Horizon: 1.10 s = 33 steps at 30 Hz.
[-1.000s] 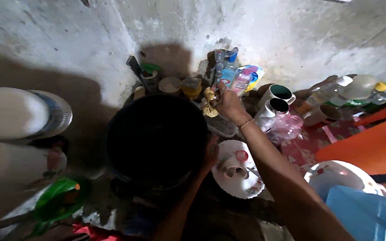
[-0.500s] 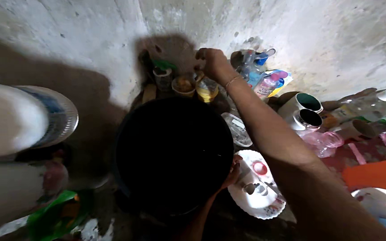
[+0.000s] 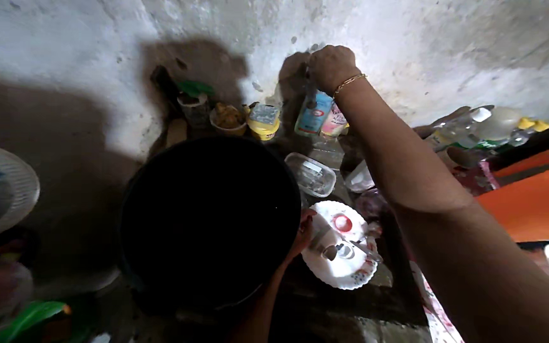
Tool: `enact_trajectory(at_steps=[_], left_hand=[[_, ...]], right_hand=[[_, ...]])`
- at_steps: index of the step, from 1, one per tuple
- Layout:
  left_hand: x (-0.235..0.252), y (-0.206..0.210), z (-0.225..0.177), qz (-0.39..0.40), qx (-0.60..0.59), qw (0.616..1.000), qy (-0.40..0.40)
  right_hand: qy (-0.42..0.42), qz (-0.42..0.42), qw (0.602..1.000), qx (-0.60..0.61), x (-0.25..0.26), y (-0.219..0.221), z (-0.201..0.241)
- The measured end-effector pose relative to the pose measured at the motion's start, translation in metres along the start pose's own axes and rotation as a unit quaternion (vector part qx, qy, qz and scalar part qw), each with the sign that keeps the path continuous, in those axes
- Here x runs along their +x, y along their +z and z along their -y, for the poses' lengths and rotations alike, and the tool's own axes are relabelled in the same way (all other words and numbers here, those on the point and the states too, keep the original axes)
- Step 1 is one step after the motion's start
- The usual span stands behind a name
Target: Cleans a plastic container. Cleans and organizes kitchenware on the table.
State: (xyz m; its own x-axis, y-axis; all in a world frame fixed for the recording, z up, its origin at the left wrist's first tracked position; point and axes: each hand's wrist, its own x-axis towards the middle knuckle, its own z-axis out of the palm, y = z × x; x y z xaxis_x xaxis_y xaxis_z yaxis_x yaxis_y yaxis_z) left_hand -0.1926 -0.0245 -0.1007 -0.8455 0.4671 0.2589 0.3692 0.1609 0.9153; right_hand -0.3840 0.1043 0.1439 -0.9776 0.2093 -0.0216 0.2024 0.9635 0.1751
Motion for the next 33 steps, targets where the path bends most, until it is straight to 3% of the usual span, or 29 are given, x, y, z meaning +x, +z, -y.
enact_trajectory(at_steps=[10,12,14,16,17,18,21,23,24,26,29,33], left_hand=[[0.001,0.004,0.01,-0.02,0.003,0.999,0.031],[0.001,0.003,0.01,-0.012,0.009,0.999,0.031],[0.002,0.002,0.01,-0.001,0.001,1.0,0.017],[0.002,0.0,0.01,0.009,-0.009,1.0,-0.001],[0.002,0.0,0.011,0.006,-0.013,1.0,-0.002],[0.002,0.0,0.011,0.006,-0.018,1.0,-0.002],[0.003,-0.001,0.012,0.018,-0.027,0.999,-0.014],[0.003,0.0,0.015,0.014,-0.023,1.0,-0.009],[0.002,0.002,0.017,0.006,-0.021,1.0,-0.003],[0.003,0.0,0.008,0.01,-0.011,1.0,-0.021],[0.014,-0.016,-0.037,0.086,0.005,0.982,-0.169],[0.014,-0.014,-0.039,0.066,0.002,0.981,-0.182]], right_hand=[[0.004,0.0,1.0,-0.028,0.003,0.004,0.017],[-0.01,-0.03,0.999,0.018,-0.002,0.005,0.007],[-0.002,-0.129,0.98,0.149,-0.003,0.02,-0.014],[0.021,-0.264,0.904,0.336,-0.002,0.055,-0.032],[0.044,-0.287,0.854,0.433,-0.004,0.078,-0.036],[0.076,-0.275,0.8,0.528,-0.004,0.1,-0.035],[0.174,-0.134,0.614,0.758,-0.008,0.16,-0.016],[0.174,-0.036,0.503,0.846,0.0,0.186,-0.002],[0.168,-0.016,0.469,0.867,0.005,0.194,0.001],[0.161,-0.014,0.431,0.888,0.014,0.201,0.007],[0.149,-0.005,0.423,0.894,0.022,0.196,0.013],[0.107,0.005,0.424,0.899,0.036,0.192,0.013]])
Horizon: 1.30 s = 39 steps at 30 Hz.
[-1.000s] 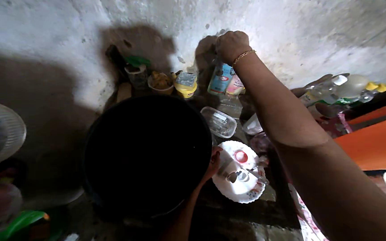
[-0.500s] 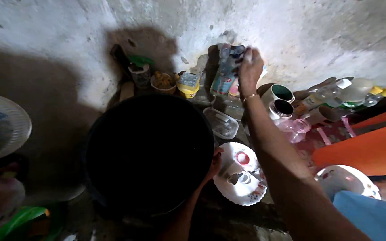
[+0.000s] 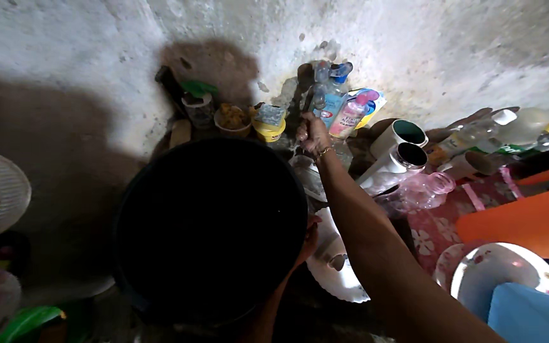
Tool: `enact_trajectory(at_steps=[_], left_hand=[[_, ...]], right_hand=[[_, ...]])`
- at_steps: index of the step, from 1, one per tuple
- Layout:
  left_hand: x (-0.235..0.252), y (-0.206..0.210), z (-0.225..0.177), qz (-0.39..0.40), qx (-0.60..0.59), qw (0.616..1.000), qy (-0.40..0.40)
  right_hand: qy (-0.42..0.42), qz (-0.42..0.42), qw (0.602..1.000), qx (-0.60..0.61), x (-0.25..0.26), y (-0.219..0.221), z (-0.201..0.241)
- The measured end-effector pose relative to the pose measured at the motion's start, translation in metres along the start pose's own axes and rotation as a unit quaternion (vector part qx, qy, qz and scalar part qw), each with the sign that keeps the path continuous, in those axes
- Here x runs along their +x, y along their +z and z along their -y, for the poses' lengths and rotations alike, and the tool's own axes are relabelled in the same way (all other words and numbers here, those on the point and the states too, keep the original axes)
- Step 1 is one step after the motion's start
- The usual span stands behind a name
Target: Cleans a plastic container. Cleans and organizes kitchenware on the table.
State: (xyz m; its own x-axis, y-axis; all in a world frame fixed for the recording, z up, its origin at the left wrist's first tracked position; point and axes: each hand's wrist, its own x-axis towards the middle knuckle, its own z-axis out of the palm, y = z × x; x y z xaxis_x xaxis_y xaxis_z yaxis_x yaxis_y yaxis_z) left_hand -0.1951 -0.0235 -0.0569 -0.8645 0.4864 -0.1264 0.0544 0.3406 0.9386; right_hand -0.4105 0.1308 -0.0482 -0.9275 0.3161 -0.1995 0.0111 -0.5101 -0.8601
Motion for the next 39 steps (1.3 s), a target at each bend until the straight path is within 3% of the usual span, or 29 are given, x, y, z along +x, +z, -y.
enact_trajectory(at_steps=[5,8,10,13,15,17,21,24,36,39], left_hand=[[-0.001,0.002,0.002,-0.015,-0.013,1.0,0.017],[-0.001,0.004,0.011,-0.03,-0.002,0.998,0.057],[0.002,0.008,0.024,-0.043,0.01,0.994,0.101],[-0.001,-0.001,0.003,0.017,0.016,1.0,0.018],[0.003,0.01,0.031,-0.035,0.008,0.992,0.119],[0.008,0.016,0.05,-0.056,-0.005,0.981,0.183],[0.009,0.014,0.051,-0.046,-0.008,0.982,0.184],[0.01,0.015,0.053,-0.055,-0.013,0.979,0.194],[0.009,0.016,0.049,-0.064,0.021,0.981,0.184],[0.005,0.013,0.049,-0.064,0.025,0.985,0.158]], right_hand=[[-0.01,0.04,0.994,-0.101,-0.013,-0.008,0.004],[0.023,0.095,0.948,-0.304,-0.038,0.003,0.016],[-0.049,0.147,0.86,-0.486,-0.054,0.017,0.034],[-0.242,0.131,0.707,-0.651,-0.083,0.05,0.077],[-0.32,0.089,0.628,-0.704,-0.092,0.071,0.104],[-0.325,0.038,0.558,-0.763,-0.091,0.085,0.124],[-0.166,-0.004,0.453,-0.876,-0.086,0.106,0.139],[-0.123,-0.005,0.429,-0.895,-0.077,0.113,0.142],[-0.12,0.028,0.397,-0.909,-0.075,0.115,0.141],[-0.149,0.037,0.42,-0.894,-0.07,0.105,0.135]])
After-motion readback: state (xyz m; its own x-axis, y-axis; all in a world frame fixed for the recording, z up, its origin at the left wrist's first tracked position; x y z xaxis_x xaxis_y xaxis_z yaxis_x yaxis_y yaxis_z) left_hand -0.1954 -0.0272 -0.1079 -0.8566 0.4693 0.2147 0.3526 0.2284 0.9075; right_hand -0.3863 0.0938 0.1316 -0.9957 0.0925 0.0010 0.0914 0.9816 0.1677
